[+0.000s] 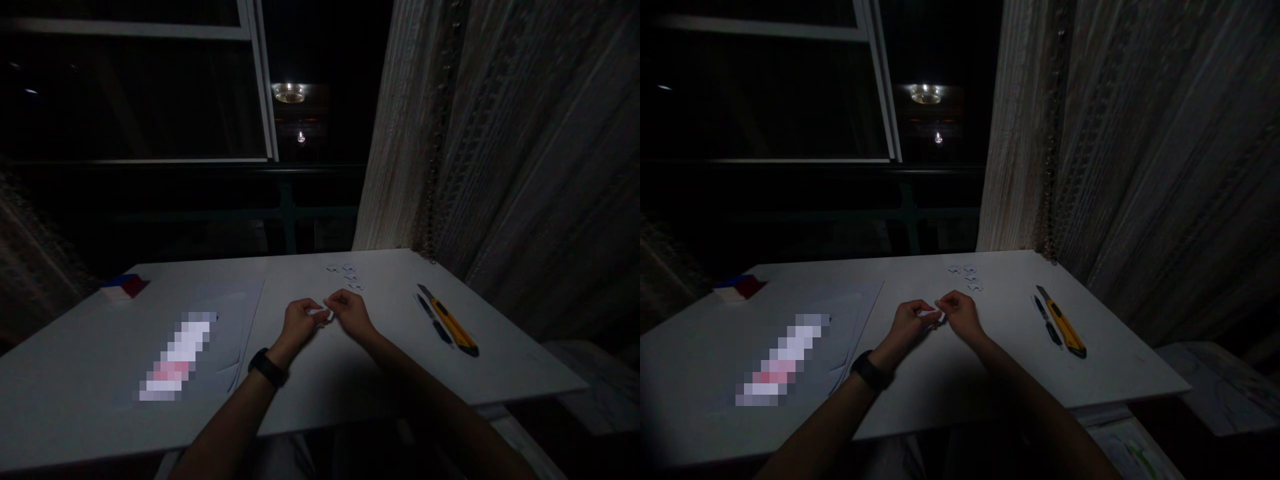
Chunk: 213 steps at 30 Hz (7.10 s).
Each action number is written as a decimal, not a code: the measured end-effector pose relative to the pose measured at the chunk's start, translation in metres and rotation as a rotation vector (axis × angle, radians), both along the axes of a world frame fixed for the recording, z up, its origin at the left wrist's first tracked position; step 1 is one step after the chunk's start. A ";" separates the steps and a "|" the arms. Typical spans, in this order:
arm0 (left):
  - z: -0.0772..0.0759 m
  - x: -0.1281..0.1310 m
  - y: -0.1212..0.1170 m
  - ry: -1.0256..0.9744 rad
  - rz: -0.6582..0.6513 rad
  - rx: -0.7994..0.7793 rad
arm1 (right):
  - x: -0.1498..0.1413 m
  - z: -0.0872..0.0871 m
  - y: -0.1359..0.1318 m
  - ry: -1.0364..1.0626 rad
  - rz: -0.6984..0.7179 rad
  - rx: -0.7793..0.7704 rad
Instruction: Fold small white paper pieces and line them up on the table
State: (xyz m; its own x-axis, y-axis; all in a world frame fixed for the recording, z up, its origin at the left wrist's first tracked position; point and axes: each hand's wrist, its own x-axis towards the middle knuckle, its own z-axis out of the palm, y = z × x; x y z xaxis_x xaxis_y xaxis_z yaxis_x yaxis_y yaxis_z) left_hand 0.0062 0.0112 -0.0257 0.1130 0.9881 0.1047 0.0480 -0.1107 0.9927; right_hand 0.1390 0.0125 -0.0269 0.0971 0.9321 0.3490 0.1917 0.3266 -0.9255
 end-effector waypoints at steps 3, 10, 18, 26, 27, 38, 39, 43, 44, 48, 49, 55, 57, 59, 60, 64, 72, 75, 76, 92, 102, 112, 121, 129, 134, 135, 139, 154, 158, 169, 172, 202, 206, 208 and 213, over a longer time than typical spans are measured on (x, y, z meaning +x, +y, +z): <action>0.002 0.001 -0.001 -0.016 0.004 -0.019 | -0.001 -0.001 -0.001 -0.034 -0.021 0.002; 0.004 0.001 -0.004 0.004 0.003 -0.017 | -0.004 0.004 -0.008 -0.147 -0.102 0.037; -0.009 -0.003 0.004 0.208 -0.039 0.117 | 0.002 0.008 -0.011 -0.327 -0.099 0.117; -0.002 -0.002 0.002 0.019 0.005 -0.003 | 0.003 0.007 -0.009 -0.189 -0.005 0.112; 0.000 -0.002 0.002 -0.014 0.018 -0.028 | 0.004 0.007 -0.008 -0.136 0.008 0.100; 0.012 -0.002 -0.004 -0.243 0.060 -0.064 | 0.001 -0.007 0.001 0.111 0.181 -0.076; 0.012 -0.002 -0.004 -0.233 0.054 -0.041 | 0.000 -0.008 0.001 0.098 0.170 -0.067; 0.009 -0.001 -0.003 -0.181 0.060 0.026 | 0.000 -0.006 -0.001 0.071 0.164 -0.037; 0.008 0.000 -0.002 -0.170 0.063 0.034 | 0.001 -0.005 -0.001 0.073 0.157 -0.040; 0.005 0.000 0.000 -0.083 0.074 0.076 | 0.002 -0.004 -0.002 0.082 0.124 -0.073; 0.005 0.000 0.000 -0.053 0.090 0.091 | 0.002 -0.004 -0.003 0.083 0.124 -0.080; 0.009 0.000 -0.001 -0.040 0.102 0.156 | 0.000 -0.004 -0.005 0.038 0.173 -0.107; 0.009 -0.001 0.000 -0.057 0.102 0.142 | 0.000 -0.005 -0.005 0.014 0.163 -0.098; 0.008 -0.002 0.000 -0.084 0.104 0.117 | 0.000 -0.005 -0.004 -0.006 0.145 -0.084; 0.008 -0.002 0.001 -0.097 0.099 0.109 | 0.000 -0.006 -0.004 -0.011 0.137 -0.081; 0.006 -0.002 0.002 -0.130 0.071 0.099 | 0.000 -0.006 -0.002 0.030 0.148 -0.114; 0.013 -0.001 -0.001 -0.177 0.106 0.047 | -0.004 -0.005 -0.004 0.121 0.227 -0.202; 0.014 -0.002 -0.002 -0.189 0.106 0.046 | -0.004 -0.006 -0.004 0.117 0.242 -0.197; 0.014 -0.002 -0.003 -0.190 0.105 0.048 | -0.004 -0.007 -0.004 0.110 0.246 -0.194; 0.014 -0.003 -0.002 -0.140 0.035 0.101 | 0.003 -0.004 -0.002 -0.047 0.107 -0.024; 0.008 -0.006 0.002 -0.075 -0.034 0.238 | 0.012 0.002 -0.008 -0.463 0.016 0.378; 0.011 -0.009 -0.006 0.280 0.084 0.680 | 0.010 0.003 -0.010 -0.521 -0.052 0.460; 0.010 -0.011 -0.012 0.541 0.037 0.827 | 0.014 -0.002 -0.006 -0.542 -0.065 0.416; 0.008 -0.011 -0.002 0.275 0.176 0.552 | 0.008 0.001 -0.010 -0.556 -0.073 0.325; 0.010 -0.009 0.003 -0.067 0.030 0.167 | 0.006 0.002 -0.012 -0.570 -0.105 0.272; 0.011 -0.008 0.003 -0.137 0.017 0.104 | 0.006 0.002 -0.012 -0.541 -0.110 0.248; 0.014 -0.009 0.002 -0.333 -0.012 -0.021 | 0.002 0.000 -0.013 -0.320 -0.039 0.127; 0.013 -0.009 0.000 -0.110 -0.054 0.032 | 0.000 0.001 -0.009 -0.059 0.085 0.124; 0.008 -0.010 0.003 -0.048 -0.035 0.042 | 0.002 0.002 -0.009 -0.076 0.130 0.148; 0.009 -0.008 0.001 0.033 -0.020 0.032 | 0.007 -0.003 -0.003 -0.001 0.201 0.166; 0.010 -0.009 0.000 0.020 -0.036 0.011 | 0.006 -0.004 -0.002 0.023 0.201 0.157; 0.006 -0.012 0.004 -0.443 -0.139 -0.263 | -0.001 -0.004 -0.003 0.205 0.079 -0.116; 0.004 -0.010 0.004 -0.429 -0.119 -0.206 | -0.002 -0.005 -0.003 0.243 0.080 -0.159; 0.002 -0.010 0.004 -0.414 -0.116 -0.185 | -0.002 -0.005 -0.004 0.264 0.096 -0.183; 0.004 -0.010 0.003 -0.405 -0.116 -0.152 | -0.003 -0.005 -0.004 0.353 0.150 -0.236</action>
State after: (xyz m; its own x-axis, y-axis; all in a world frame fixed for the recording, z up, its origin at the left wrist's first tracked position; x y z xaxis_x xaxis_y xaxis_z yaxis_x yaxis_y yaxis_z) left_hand -0.0037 0.0147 -0.0219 0.2036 0.9789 0.0180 -0.3519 0.0560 0.9344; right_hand 0.1365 0.0080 -0.0319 0.0302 0.9950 0.0950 -0.1825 0.0990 -0.9782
